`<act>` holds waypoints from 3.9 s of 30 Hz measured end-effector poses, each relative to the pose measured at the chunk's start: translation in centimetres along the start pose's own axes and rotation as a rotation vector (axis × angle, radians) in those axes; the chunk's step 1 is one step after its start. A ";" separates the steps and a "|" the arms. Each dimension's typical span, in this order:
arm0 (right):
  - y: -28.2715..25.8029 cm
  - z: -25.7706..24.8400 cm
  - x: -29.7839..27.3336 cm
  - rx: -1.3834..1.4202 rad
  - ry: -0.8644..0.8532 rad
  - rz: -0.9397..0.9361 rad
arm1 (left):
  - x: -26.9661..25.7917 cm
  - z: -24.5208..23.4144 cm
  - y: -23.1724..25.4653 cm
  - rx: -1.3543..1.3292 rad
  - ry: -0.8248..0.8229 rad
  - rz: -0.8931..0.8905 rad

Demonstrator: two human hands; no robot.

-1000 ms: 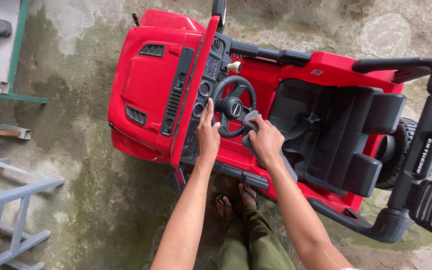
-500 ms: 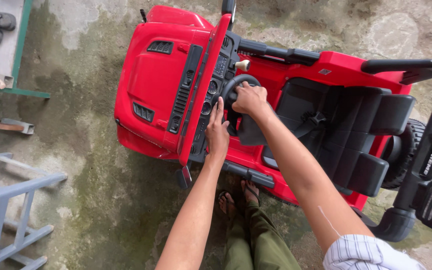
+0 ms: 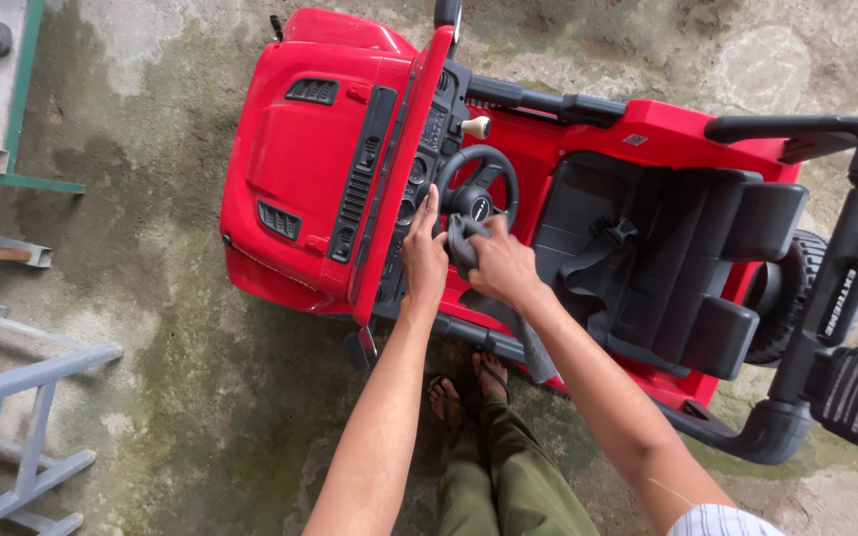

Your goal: The person wipes the exterior and interior of a red toy car using a gray cloth. They clean the front grille, hood, side panels, dashboard, steering wheel, seats, and rear wheel area.

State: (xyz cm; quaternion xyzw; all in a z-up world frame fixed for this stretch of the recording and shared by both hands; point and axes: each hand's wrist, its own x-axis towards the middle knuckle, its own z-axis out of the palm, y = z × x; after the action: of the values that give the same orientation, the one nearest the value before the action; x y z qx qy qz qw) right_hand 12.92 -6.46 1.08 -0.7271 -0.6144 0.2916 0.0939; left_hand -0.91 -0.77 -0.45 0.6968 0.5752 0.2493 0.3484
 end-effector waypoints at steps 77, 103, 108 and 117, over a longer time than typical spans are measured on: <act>3.8 10.5 -19.7 -0.289 0.167 0.316 | -8.1 -0.8 -7.0 0.037 -0.229 0.106; 5.2 29.7 -27.4 0.641 1.224 0.858 | -23.5 2.8 -8.9 -0.005 -0.594 0.212; 18.1 28.9 -27.7 0.809 1.480 1.279 | -23.5 2.9 -9.3 -0.063 -0.654 0.212; 6.9 29.9 -23.5 0.708 0.662 1.053 | -23.9 5.2 -9.4 -0.074 -0.730 0.226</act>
State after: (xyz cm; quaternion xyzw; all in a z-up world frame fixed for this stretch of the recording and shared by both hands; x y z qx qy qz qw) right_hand 0.86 -36.94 -19.39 -0.9033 0.0105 0.2444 0.3525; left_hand -8.01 -24.25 -9.70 0.7858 0.3234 0.0422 0.5254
